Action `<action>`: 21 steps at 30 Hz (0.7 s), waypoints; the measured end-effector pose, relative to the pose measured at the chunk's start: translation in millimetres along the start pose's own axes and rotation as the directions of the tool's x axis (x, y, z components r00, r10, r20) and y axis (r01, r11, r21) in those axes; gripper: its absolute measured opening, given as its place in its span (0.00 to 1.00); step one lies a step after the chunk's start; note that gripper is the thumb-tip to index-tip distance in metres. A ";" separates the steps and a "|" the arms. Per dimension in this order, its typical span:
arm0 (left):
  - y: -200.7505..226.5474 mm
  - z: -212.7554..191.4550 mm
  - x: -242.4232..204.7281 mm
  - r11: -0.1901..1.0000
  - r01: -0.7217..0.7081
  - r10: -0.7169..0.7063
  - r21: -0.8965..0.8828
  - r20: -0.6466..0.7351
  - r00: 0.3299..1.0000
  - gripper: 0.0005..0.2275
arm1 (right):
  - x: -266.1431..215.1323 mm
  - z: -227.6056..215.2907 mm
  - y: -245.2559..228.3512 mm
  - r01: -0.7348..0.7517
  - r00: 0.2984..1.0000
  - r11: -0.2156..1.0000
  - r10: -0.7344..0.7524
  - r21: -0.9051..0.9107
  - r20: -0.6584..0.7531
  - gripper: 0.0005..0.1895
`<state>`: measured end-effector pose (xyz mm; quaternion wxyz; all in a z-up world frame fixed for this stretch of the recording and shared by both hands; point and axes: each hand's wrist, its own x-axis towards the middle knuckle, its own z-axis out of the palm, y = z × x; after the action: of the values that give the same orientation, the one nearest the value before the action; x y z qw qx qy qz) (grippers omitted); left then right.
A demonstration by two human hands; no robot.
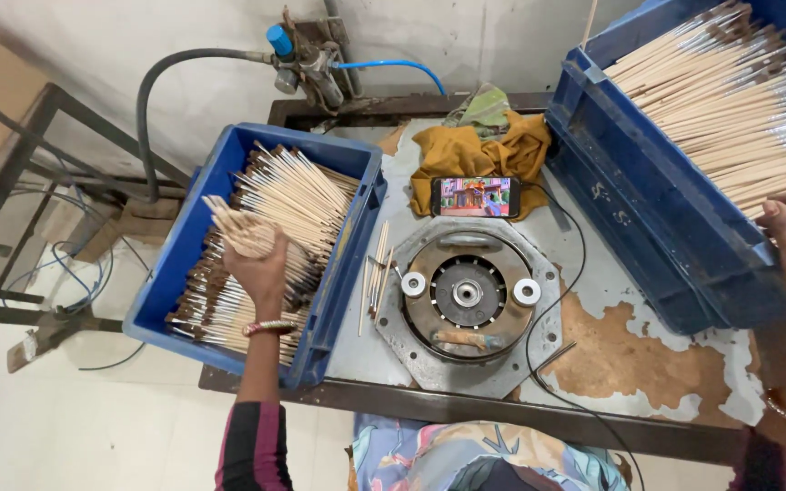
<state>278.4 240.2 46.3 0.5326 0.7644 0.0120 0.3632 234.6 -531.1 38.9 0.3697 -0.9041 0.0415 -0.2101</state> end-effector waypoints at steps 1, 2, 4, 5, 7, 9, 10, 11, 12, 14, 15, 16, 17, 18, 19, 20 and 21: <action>-12.6 -6.8 8.5 1.000 -0.001 0.001 0.003 0.000 1.000 0.20 | -2.5 0.8 -1.5 0.000 1.000 1.000 0.000 0.003 0.001 0.12; -24.5 -13.7 17.0 0.996 0.058 -0.066 -0.064 -0.124 0.990 0.22 | -4.9 0.9 -3.0 -0.005 1.000 1.000 0.005 0.009 -0.001 0.13; -42.6 -28.6 36.5 0.986 0.095 -0.127 -0.138 -0.246 0.961 0.24 | -1.7 1.4 -9.3 -0.003 1.000 1.000 0.003 0.021 -0.012 0.13; -50.1 -37.0 44.2 0.919 0.225 -0.336 -0.324 -0.344 0.877 0.21 | -2.1 1.5 -12.3 -0.026 1.000 0.998 0.027 0.053 -0.013 0.13; -56.0 -56.2 56.2 0.799 0.317 -0.541 -0.511 -0.382 0.749 0.19 | -6.1 -3.4 -49.5 -0.053 0.998 0.995 0.054 0.084 -0.016 0.13; -55.5 -78.8 60.3 0.488 0.462 -0.826 -0.741 -0.219 0.520 0.13 | -12.3 -13.7 -119.1 -0.191 0.979 0.965 0.202 0.182 -0.043 0.14; -46.4 -86.0 60.7 0.481 0.467 -0.830 -0.742 -0.215 0.514 0.13 | -23.1 -11.9 -151.5 -0.193 0.978 0.966 0.203 0.174 -0.043 0.14; -38.9 -87.3 62.6 0.418 0.490 -0.799 -0.765 -0.052 0.599 0.11 | -27.2 -11.4 -183.6 -0.088 0.990 0.994 0.095 0.072 -0.108 0.14; -31.5 -89.1 64.9 0.355 0.520 -0.737 -0.777 0.109 0.667 0.09 | -31.7 -10.2 -215.9 0.015 0.987 0.999 -0.021 -0.035 -0.160 0.13; 29.2 -63.7 31.9 0.410 0.584 -0.702 -0.700 0.167 0.692 0.12 | -49.7 22.4 -274.9 0.165 0.982 0.986 -0.168 -0.034 -0.087 0.13; 60.3 -53.5 16.2 0.480 0.634 -0.662 -0.607 0.223 0.715 0.15 | -61.3 41.8 -302.1 0.304 0.952 0.953 -0.304 -0.005 -0.018 0.13; 73.9 -33.5 -22.5 0.476 0.639 -0.666 -0.604 0.226 0.710 0.15 | -73.1 68.3 -322.4 0.299 0.954 0.954 -0.300 -0.007 -0.014 0.13; 87.7 -13.0 -56.2 0.427 0.709 -0.624 -0.562 0.385 0.680 0.17 | -81.3 96.1 -344.3 0.343 0.900 0.915 -0.385 0.212 0.205 0.23; 102.0 7.7 -90.2 0.384 0.772 -0.564 -0.507 0.533 0.631 0.21 | -89.5 123.2 -366.1 0.322 0.781 0.844 -0.493 0.428 0.384 0.34; 113.1 22.6 -119.0 0.391 0.773 -0.560 -0.500 0.537 0.631 0.21 | -93.0 148.7 -378.9 0.320 0.786 0.844 -0.490 0.430 0.376 0.34; 123.6 37.6 -148.4 0.376 0.839 -0.520 -0.393 0.660 0.542 0.26 | -96.0 174.0 -391.2 0.420 0.744 0.790 -0.581 0.446 0.330 0.34; 133.8 53.2 -178.9 0.364 0.892 -0.475 -0.269 0.770 0.426 0.31 | -99.2 198.0 -402.9 0.512 0.696 0.733 -0.659 0.448 0.285 0.36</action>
<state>127.7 67.0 50.4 0.8406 0.5064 0.0629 -0.1818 193.5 -87.9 154.2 0.4291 -0.8148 -0.3711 -0.1198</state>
